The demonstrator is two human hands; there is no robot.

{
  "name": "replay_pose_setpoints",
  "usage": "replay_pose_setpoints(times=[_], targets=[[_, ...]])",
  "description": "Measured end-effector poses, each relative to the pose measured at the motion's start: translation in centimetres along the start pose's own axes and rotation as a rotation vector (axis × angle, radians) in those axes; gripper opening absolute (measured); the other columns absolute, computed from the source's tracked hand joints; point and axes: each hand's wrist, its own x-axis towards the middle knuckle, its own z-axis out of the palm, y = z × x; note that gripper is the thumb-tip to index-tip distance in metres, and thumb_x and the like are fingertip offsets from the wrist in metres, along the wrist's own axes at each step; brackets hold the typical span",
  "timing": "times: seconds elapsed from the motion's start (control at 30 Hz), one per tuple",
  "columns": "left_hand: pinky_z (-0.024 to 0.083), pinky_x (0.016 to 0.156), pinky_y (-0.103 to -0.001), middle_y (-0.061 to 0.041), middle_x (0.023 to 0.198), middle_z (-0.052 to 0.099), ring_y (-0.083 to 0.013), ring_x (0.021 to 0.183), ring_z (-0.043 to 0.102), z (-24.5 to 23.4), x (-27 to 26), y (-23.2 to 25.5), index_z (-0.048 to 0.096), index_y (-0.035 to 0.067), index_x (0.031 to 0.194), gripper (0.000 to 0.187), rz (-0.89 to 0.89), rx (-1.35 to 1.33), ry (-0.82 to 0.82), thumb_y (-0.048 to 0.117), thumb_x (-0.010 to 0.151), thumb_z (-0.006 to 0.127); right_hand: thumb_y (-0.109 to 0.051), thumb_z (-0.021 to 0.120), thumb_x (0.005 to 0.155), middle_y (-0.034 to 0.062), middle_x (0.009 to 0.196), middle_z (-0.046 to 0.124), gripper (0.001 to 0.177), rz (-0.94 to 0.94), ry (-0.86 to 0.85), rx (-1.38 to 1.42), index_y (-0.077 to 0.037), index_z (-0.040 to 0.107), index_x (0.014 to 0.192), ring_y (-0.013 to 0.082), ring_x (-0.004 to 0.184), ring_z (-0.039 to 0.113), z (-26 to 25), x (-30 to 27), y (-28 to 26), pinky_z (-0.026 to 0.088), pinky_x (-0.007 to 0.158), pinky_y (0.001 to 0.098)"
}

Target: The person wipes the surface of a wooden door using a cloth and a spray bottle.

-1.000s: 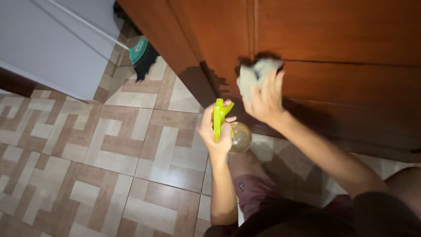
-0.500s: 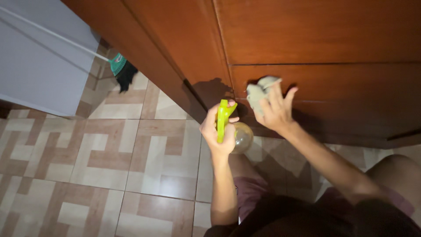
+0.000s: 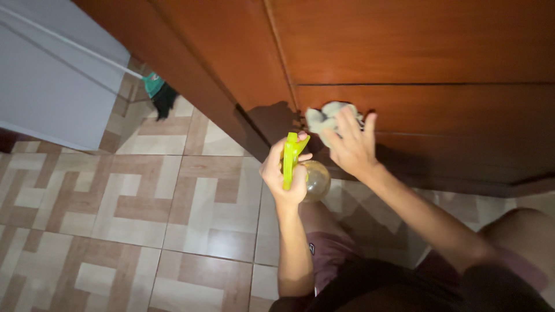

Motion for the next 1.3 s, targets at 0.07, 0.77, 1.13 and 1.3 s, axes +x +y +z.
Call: replay_pose_setpoints(times=[0.07,0.77,1.13,1.3], targets=[[0.067,0.086,-0.04,-0.017,0.12,0.072,-0.0263,0.112,0.073,0.6,-0.3,-0.1,0.061,-0.009,0.126,0.053,-0.012,-0.031,-0.007,-0.011,0.076,0.044,-0.009,0.068,0.085,0.0323,0.147,0.047,0.029,0.125,-0.025,-0.064,-0.01,0.069,0.114,0.0492,0.147,0.043,-0.8,-1.7,1.1,0.007,0.114,0.0837],[0.065,0.093,-0.037,-0.017,0.116,0.074,-0.0237,0.105,0.075,2.3,1.1,0.5,0.064,-0.01,0.12,0.051,0.036,-0.11,-0.34,-0.006,0.072,0.048,-0.021,0.068,0.096,0.0427,0.161,0.015,0.038,0.351,0.491,-0.025,0.009,0.062,0.12,0.0667,0.149,0.001,-1.5,-3.5,3.5,-0.001,0.116,0.0844],[0.06,0.09,-0.03,-0.014,0.11,0.077,-0.0216,0.095,0.077,3.3,3.0,0.5,0.067,-0.007,0.115,0.05,0.097,-0.103,-0.456,-0.001,0.068,0.05,-0.029,0.073,0.089,0.0346,0.156,0.027,0.035,0.205,0.366,-0.105,-0.003,0.054,0.103,0.0552,0.153,0.016,-0.6,-3.0,3.2,0.004,0.116,0.0852],[0.058,0.099,-0.031,-0.016,0.114,0.076,-0.0254,0.105,0.077,4.9,3.6,-0.1,0.065,-0.007,0.115,0.045,0.155,-0.121,-0.526,-0.002,0.072,0.051,-0.027,0.067,0.092,0.0406,0.157,0.019,0.057,0.398,0.471,-0.172,0.015,0.055,0.128,0.066,0.148,0.005,-4.1,-3.9,4.9,0.004,0.118,0.0822]])
